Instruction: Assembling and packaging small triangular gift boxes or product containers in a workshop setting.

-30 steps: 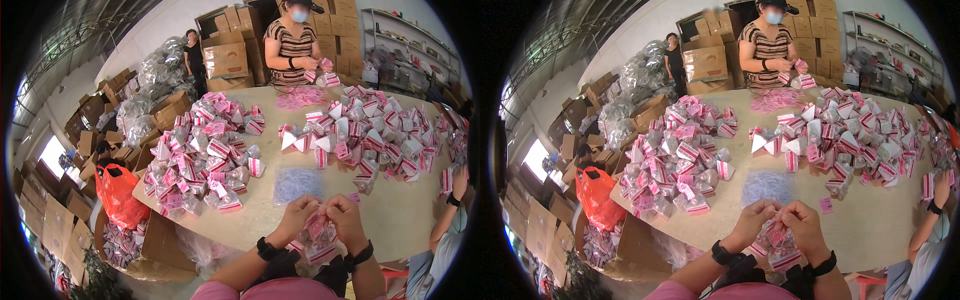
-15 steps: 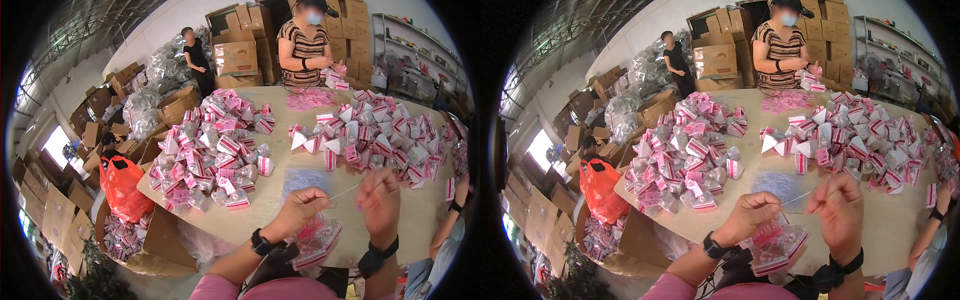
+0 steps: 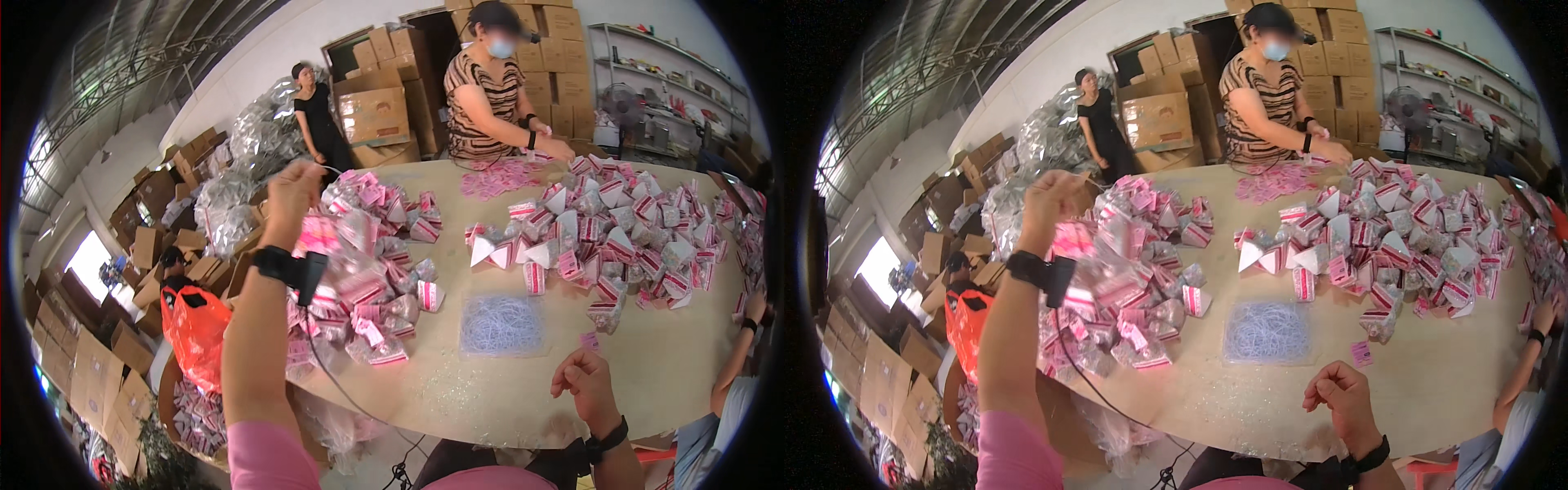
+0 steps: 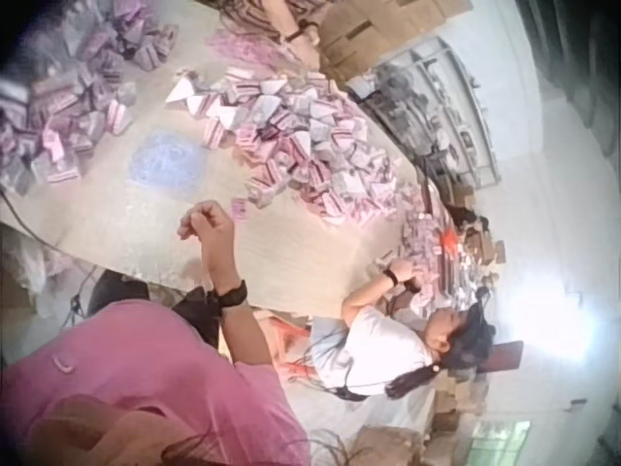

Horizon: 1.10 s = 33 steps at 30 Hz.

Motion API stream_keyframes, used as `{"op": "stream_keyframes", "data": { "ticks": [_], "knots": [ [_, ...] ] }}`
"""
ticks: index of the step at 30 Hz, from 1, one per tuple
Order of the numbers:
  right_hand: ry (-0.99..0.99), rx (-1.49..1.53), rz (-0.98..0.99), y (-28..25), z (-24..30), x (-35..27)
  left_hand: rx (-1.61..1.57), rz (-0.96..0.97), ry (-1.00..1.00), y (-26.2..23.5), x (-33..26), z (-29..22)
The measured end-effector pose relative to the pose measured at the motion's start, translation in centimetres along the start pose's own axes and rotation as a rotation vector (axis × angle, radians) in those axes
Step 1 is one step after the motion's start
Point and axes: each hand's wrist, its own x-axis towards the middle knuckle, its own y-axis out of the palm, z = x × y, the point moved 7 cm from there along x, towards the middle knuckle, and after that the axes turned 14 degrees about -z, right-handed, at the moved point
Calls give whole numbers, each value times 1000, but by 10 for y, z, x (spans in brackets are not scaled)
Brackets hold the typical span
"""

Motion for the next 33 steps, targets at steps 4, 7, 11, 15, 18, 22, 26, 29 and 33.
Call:
{"op": "stream_keyframes", "data": {
  "ticks": [4,7,11,15,18,22,26,29,33],
  "knots": [
    [59,16,-91,-15,-23,-2,358,-93,249,-34,52,22],
    [110,50,-142,-28,-39,-9,918,-127,545,-48,53,82],
    [177,-35,-8,-15,-60,-15,733,-126,174,-137,35,213],
    [179,-61,-100,-43,-57,-18,530,11,116,-64,-14,221],
    [189,0,-46,-43,-63,-16,62,-246,-297,-129,11,243],
    [215,-54,-172,-74,-70,-9,223,-140,-400,-65,-28,211],
    [160,-187,-204,-98,-69,16,95,92,-391,-26,-92,198],
    [118,-568,-363,-133,-63,48,47,336,-473,14,-174,189],
    [-388,-1242,-548,-151,-47,83,-59,507,-698,74,-287,157]
  ]
}}
